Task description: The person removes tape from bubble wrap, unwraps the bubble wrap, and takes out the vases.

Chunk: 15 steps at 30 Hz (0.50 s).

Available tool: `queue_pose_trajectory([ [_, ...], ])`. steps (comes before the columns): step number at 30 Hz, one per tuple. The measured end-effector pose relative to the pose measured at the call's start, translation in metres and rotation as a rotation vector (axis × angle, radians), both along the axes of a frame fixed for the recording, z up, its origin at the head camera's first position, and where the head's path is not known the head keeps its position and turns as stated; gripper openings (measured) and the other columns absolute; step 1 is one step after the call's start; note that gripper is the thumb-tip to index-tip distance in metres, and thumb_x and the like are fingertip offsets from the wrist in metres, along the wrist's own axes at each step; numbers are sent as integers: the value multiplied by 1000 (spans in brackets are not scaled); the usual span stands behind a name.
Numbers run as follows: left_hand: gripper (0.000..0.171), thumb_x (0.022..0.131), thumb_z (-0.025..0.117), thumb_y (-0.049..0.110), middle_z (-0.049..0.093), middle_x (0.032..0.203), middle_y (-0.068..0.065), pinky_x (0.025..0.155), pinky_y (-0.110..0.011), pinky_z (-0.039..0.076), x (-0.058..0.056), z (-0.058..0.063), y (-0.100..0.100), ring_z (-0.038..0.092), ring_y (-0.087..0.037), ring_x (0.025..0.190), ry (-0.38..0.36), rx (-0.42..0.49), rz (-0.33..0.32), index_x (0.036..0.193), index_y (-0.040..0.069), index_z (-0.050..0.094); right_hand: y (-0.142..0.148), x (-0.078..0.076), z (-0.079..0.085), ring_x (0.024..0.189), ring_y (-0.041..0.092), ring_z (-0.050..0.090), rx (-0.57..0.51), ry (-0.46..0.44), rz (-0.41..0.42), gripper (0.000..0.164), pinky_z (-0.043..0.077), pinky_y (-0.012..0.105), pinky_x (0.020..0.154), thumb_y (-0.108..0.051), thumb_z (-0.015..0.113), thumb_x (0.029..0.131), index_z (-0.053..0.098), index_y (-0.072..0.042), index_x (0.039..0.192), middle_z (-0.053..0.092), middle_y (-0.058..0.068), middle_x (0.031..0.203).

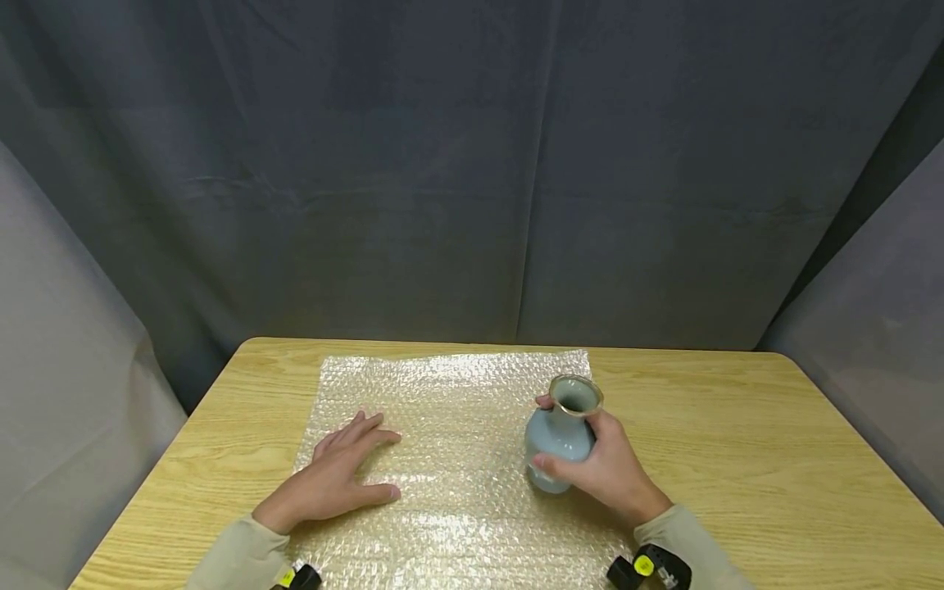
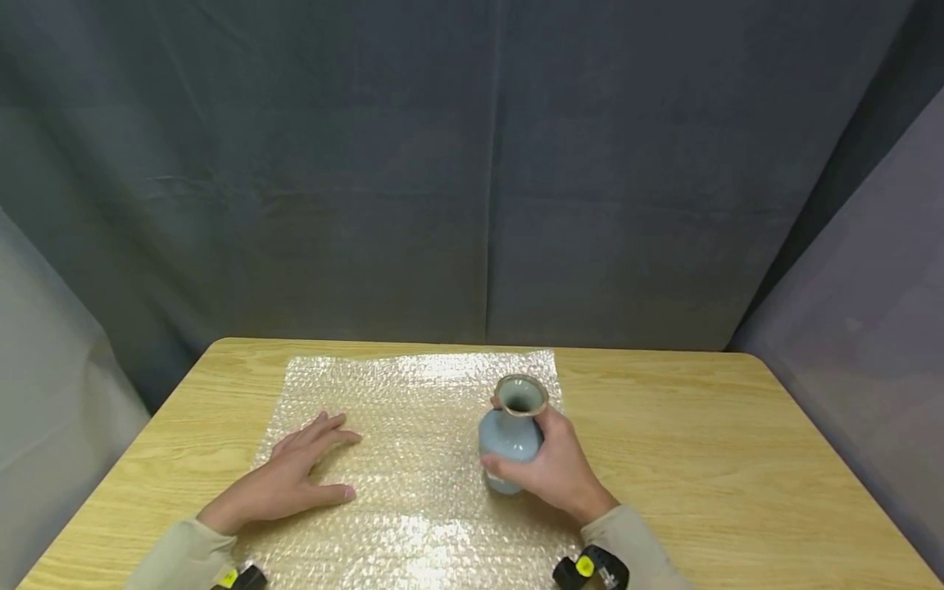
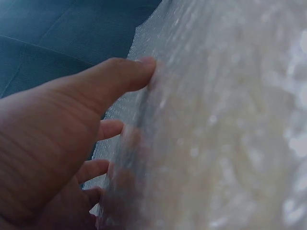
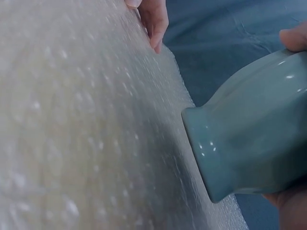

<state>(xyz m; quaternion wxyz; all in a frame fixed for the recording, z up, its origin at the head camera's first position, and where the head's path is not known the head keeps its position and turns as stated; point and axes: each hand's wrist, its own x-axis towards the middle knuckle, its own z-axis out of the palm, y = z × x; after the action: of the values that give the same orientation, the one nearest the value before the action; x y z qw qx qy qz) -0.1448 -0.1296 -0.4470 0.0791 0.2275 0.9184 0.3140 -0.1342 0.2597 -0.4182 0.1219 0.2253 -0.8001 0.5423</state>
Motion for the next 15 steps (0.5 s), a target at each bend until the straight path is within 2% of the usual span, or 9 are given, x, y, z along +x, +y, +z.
queue_pose_trajectory([
  [7, 71, 87, 75, 59, 29, 171, -16, 120, -77, 9, 0, 1, 0, 12, -45, 161, -3, 1, -1, 146, 24, 56, 4, 0, 3, 124, -3, 60, 8, 3, -29, 70, 50, 17, 101, -1, 90, 74, 60, -10, 137, 67, 12, 133],
  [15, 72, 87, 75, 59, 28, 171, -16, 120, -77, 8, 2, 2, -1, 11, -45, 161, -7, 7, -1, 146, 24, 55, 10, -3, 8, 125, -3, 59, 14, -34, -71, 67, 49, 18, 102, -3, 90, 75, 61, -11, 135, 67, 10, 135],
])
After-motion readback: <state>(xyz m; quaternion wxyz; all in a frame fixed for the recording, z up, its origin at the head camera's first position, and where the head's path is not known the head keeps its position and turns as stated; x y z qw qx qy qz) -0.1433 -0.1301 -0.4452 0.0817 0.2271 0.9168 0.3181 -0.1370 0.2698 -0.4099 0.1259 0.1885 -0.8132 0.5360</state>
